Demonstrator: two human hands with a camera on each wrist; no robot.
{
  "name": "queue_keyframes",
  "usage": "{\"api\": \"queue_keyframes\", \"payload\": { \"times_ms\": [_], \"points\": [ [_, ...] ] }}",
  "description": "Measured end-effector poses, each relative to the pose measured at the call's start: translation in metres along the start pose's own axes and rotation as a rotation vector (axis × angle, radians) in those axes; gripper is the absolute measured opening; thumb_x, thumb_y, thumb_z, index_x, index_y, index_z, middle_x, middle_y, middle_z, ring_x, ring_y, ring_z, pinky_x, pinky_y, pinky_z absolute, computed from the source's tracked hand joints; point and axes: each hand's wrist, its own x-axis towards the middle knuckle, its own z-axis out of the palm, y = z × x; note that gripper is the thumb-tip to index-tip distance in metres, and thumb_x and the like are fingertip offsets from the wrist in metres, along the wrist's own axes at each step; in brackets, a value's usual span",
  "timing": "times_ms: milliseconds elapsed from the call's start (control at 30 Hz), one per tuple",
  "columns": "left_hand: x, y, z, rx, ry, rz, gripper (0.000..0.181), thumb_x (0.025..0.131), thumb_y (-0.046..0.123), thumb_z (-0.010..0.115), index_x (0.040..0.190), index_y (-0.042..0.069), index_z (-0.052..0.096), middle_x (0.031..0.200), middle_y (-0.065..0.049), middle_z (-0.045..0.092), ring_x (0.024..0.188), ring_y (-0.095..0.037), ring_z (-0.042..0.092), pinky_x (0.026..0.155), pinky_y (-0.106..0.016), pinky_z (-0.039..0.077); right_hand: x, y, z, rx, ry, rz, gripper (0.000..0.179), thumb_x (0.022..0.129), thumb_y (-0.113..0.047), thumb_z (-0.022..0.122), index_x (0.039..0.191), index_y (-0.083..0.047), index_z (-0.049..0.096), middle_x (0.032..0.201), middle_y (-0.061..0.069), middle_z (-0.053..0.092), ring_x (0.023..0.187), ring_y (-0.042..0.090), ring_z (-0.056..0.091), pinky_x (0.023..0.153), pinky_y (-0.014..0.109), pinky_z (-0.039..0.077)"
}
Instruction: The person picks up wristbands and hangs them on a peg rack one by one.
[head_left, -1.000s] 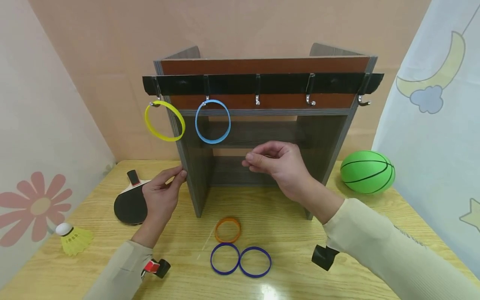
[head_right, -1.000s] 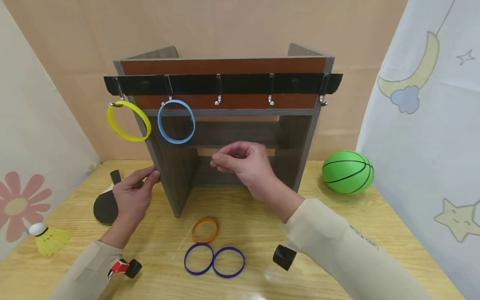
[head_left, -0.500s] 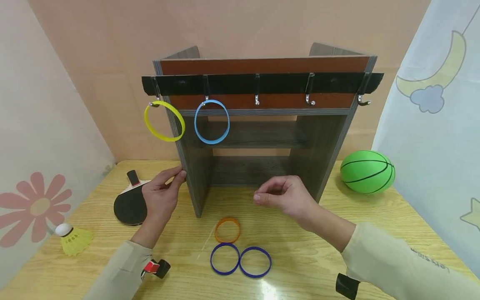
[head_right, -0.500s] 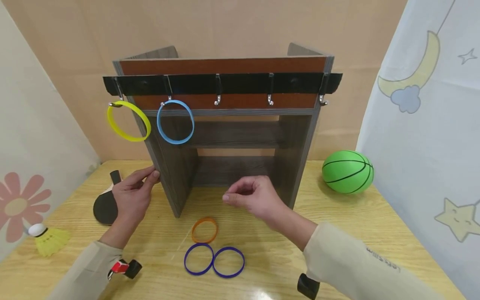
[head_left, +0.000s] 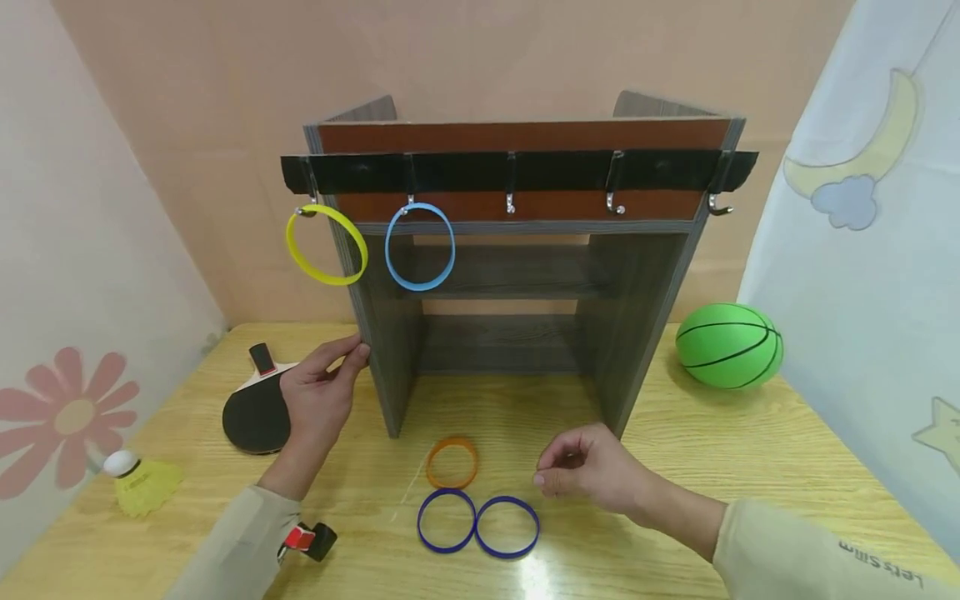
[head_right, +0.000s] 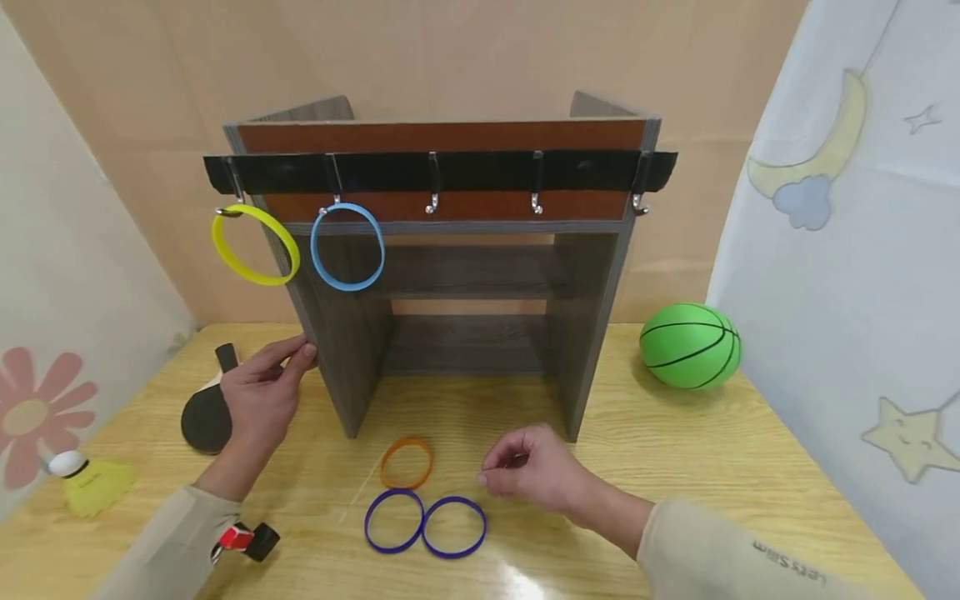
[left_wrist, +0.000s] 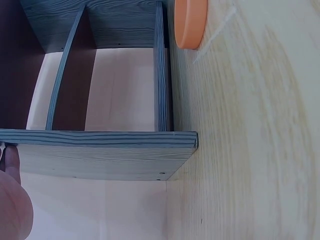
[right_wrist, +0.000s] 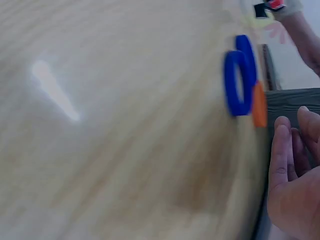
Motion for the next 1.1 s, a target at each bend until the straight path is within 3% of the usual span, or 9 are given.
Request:
{"api": "queue_keyframes", "payload": {
  "times_ms": [200,433,700,1100],
  "points": [
    [0.001,0.001,0.0,-0.01,0.004,0.007,0.016,0.076,-0.028,0.061,0.092,-0.024,0.063,0.089,-0.014,0.07,0.078,-0.011,0.068,0.07,-0.023,0.056,-0.006,0.021,0.008,-0.012,-0.027,-0.033,0.008,0.081,-0.001,0.074,0.081,0.004,0.067,0.074,0.009,0.064,0.061,0.011,0.06,0.053,0.025,0.054],
    [-0.002,-0.004,-0.003,-0.002,0.005,-0.006,0.015,0.081,-0.013,0.067,0.094,-0.02,0.066,0.091,-0.014,0.07,0.079,-0.015,0.068,0.07,-0.025,0.056,-0.009,0.031,0.013,-0.047,-0.026,-0.005,0.013,0.08,-0.002,0.075,0.085,0.006,0.065,0.076,0.01,0.063,0.062,0.013,0.06,0.053,0.025,0.054],
    [-0.002,-0.004,-0.002,0.01,-0.004,0.0,0.014,0.081,-0.016,0.065,0.094,-0.02,0.066,0.092,-0.013,0.07,0.081,-0.015,0.068,0.07,-0.026,0.056,-0.007,0.033,0.016,-0.121,-0.02,0.058,0.015,0.08,-0.009,0.076,0.086,0.0,0.066,0.077,0.006,0.064,0.065,0.014,0.06,0.055,0.023,0.054],
    [-0.003,-0.005,-0.003,0.028,0.005,0.004,0.018,0.083,-0.006,0.069,0.094,-0.019,0.066,0.088,-0.011,0.071,0.079,-0.014,0.068,0.07,-0.025,0.057,-0.001,0.029,0.023,-0.268,0.025,0.086,0.017,0.079,-0.021,0.078,0.075,-0.008,0.069,0.063,-0.001,0.062,0.054,0.011,0.056,0.044,0.022,0.047]
  ]
}}
